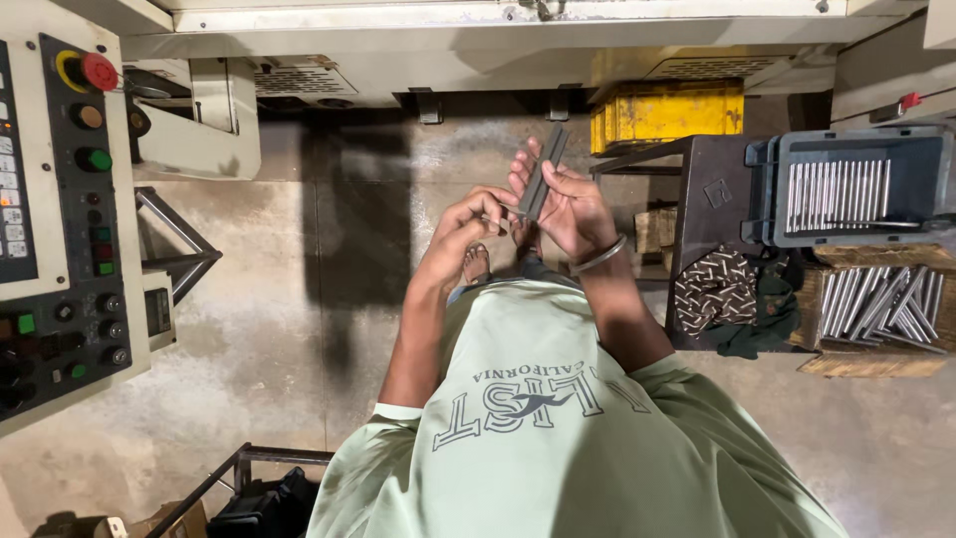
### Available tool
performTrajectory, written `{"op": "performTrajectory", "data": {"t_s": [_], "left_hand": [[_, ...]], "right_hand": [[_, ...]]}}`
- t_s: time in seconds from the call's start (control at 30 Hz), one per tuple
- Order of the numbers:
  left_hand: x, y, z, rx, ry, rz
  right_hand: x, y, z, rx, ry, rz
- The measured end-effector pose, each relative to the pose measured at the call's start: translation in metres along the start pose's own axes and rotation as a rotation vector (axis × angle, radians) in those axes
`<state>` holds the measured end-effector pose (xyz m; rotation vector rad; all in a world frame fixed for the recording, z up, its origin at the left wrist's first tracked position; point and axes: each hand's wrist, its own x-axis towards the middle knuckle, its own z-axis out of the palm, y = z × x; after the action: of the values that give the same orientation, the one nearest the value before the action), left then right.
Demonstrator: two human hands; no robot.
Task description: The person picks up metal rods from a tray, wipes them with a cloth, and places them into a machine. The person then closes the machine door and operates the control panel.
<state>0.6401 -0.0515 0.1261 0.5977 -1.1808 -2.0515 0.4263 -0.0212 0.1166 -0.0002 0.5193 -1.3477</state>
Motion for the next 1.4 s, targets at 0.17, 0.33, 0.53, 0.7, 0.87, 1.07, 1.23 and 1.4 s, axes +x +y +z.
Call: {"op": "performTrajectory", "data": {"t_s": [0.17, 0.33, 0.53, 0.7, 0.87, 1.07, 1.23, 1.4], "left_hand": [[0.000, 0.001, 0.010, -0.004, 0.100, -0.074], [0.000, -0.006, 0.024, 0.265, 0.179, 0.070], [0.001, -0.011, 0.024, 0.203, 0.281, 0.015], [0.001, -0.013, 0.023, 0.114, 0.299, 0.031], [0.002, -0.018, 0.021, 0.091, 0.282, 0.044], [-0.001, -0.029, 0.021, 0.101, 0.302, 0.052], [-0.002, -0.025, 0.015, -0.023, 0.363, 0.084], [-0.002, 0.000, 0.026, 0.195, 0.476, 0.116]], "right_hand": [[0.000, 0.003, 0.001, 0.031, 0.027, 0.003], [0.001, 0.004, 0.002, -0.007, 0.032, -0.033], [0.000, 0.008, 0.003, -0.022, 0.012, -0.044], [0.001, 0.010, 0.004, -0.032, 0.016, -0.034], [-0.001, 0.011, 0.004, -0.050, 0.040, -0.021], [0.000, 0.010, -0.002, -0.073, 0.034, -0.009], [0.004, 0.005, 0.004, -0.217, 0.053, -0.070], [-0.011, 0.000, 0.016, -0.552, -0.105, -0.175]]}}
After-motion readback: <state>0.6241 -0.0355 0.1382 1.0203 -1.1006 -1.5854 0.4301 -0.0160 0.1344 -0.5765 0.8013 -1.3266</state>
